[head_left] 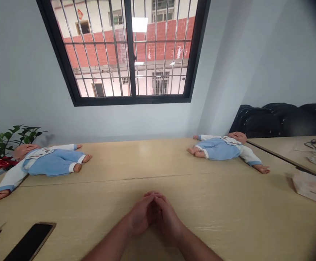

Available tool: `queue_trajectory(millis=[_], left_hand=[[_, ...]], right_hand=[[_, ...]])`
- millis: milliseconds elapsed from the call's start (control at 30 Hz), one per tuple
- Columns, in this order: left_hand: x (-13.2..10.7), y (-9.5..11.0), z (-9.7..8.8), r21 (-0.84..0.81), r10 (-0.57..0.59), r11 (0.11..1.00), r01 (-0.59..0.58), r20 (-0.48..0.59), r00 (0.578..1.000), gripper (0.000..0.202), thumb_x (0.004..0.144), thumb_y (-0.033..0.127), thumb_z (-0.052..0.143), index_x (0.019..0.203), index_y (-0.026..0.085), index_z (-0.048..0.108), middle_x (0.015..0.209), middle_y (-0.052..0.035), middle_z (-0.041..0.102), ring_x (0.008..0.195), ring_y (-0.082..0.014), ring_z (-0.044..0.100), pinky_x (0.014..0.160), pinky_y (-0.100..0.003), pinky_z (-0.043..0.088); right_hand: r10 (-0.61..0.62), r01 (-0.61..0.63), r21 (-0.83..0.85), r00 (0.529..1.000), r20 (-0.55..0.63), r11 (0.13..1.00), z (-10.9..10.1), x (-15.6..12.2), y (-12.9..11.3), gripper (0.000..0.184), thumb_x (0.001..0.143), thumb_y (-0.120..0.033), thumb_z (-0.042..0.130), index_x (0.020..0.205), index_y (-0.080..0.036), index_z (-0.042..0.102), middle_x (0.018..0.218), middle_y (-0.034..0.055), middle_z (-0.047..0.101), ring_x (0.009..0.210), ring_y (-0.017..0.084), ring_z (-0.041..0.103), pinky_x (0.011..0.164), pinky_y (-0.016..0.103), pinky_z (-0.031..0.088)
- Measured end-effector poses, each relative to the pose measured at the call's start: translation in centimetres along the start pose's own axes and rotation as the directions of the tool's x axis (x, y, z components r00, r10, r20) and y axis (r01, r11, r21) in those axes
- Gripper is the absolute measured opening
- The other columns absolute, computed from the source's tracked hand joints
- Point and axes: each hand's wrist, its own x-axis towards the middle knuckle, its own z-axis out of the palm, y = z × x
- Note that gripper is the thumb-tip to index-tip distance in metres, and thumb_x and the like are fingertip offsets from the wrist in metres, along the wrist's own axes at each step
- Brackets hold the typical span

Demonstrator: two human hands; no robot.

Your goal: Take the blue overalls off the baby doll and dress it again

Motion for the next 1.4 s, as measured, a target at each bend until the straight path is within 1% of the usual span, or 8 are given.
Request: queue_trajectory(millis=[200,367,533,733,967,1167,1300,1400], left_hand=[[-0.3,0.3,0.3,0.014,0.001,1.000,-0.001,0.014,1.000,0.028,0.081,0.038,0.081,0.093,0.017,0.067,0.088,-0.0037,0.072,0.077,-0.0154,0.067,0.070,-0.025,0.047],[-0.4,0.3,0.3,0.009,-0.004,1.000,0.004,-0.015,1.000,0.030,0.078,0.038,0.084,0.093,0.018,0.066,0.084,-0.0020,0.071,0.073,-0.0145,0.066,0.067,-0.026,0.047],[-0.2,0.3,0.2,0.015,0.002,1.000,-0.002,-0.006,1.000,0.034,0.076,0.038,0.086,0.092,0.017,0.066,0.081,-0.0012,0.070,0.071,-0.0143,0.064,0.065,-0.026,0.047],[-0.2,0.3,0.0,0.021,-0.009,1.000,0.009,-0.002,1.000,0.035,0.077,0.041,0.086,0.093,0.017,0.067,0.081,-0.0022,0.071,0.070,-0.0150,0.065,0.065,-0.026,0.048],[-0.2,0.0,-0.2,0.025,-0.007,1.000,0.007,0.006,1.000,0.029,0.084,0.041,0.079,0.096,0.017,0.068,0.090,-0.0035,0.072,0.077,-0.0154,0.067,0.069,-0.026,0.048],[-0.2,0.1,-0.2,0.032,-0.008,0.999,0.008,-0.002,1.000,0.029,0.081,0.039,0.082,0.093,0.017,0.068,0.086,-0.0028,0.072,0.075,-0.0149,0.067,0.067,-0.025,0.048],[-0.2,0.1,-0.4,0.041,-0.008,0.999,0.008,0.003,1.000,0.026,0.084,0.039,0.079,0.095,0.017,0.069,0.090,-0.0042,0.074,0.077,-0.0153,0.067,0.069,-0.025,0.048],[0.0,-0.1,-0.7,0.055,-0.001,0.998,0.000,0.013,1.000,0.028,0.085,0.042,0.078,0.096,0.017,0.069,0.090,-0.0046,0.074,0.076,-0.0154,0.067,0.069,-0.025,0.048]], right_hand=[[-0.007,0.007,0.027,1.000,-0.001,1.000,0.0,0.3,0.1,0.035,0.073,-0.047,0.085,0.095,-0.021,0.079,0.099,0.0051,0.076,0.100,0.022,0.067,0.090,0.033,0.048],[-0.007,0.007,0.019,1.000,-0.002,1.000,0.0,0.3,0.2,0.035,0.073,-0.047,0.085,0.095,-0.020,0.078,0.100,0.0062,0.076,0.101,0.024,0.067,0.089,0.034,0.048],[-0.013,0.013,-0.011,1.000,-0.010,1.000,0.1,0.2,0.1,0.040,0.073,-0.051,0.084,0.097,-0.020,0.078,0.101,0.0064,0.076,0.100,0.024,0.068,0.087,0.034,0.049],[-0.009,0.009,-0.041,1.000,-0.012,0.999,0.1,0.1,0.1,0.039,0.072,-0.050,0.083,0.097,-0.020,0.078,0.101,0.0068,0.076,0.098,0.024,0.068,0.083,0.033,0.050],[-0.008,0.008,-0.019,1.000,-0.008,1.000,0.0,0.2,0.3,0.037,0.073,-0.047,0.082,0.098,-0.020,0.078,0.102,0.0063,0.076,0.100,0.024,0.068,0.085,0.033,0.050],[-0.023,0.023,-0.031,1.000,-0.013,0.999,0.0,0.2,0.1,0.035,0.073,-0.047,0.081,0.096,-0.020,0.078,0.100,0.0060,0.075,0.099,0.024,0.067,0.084,0.033,0.049],[-0.016,0.016,-0.027,1.000,-0.002,1.000,0.0,0.2,0.2,0.034,0.075,-0.047,0.081,0.097,-0.021,0.078,0.098,0.0059,0.075,0.097,0.023,0.066,0.083,0.033,0.048],[-0.022,0.022,-0.015,1.000,-0.001,1.000,0.0,0.3,0.3,0.033,0.074,-0.046,0.081,0.095,-0.020,0.078,0.097,0.0060,0.075,0.097,0.024,0.067,0.084,0.033,0.048]])
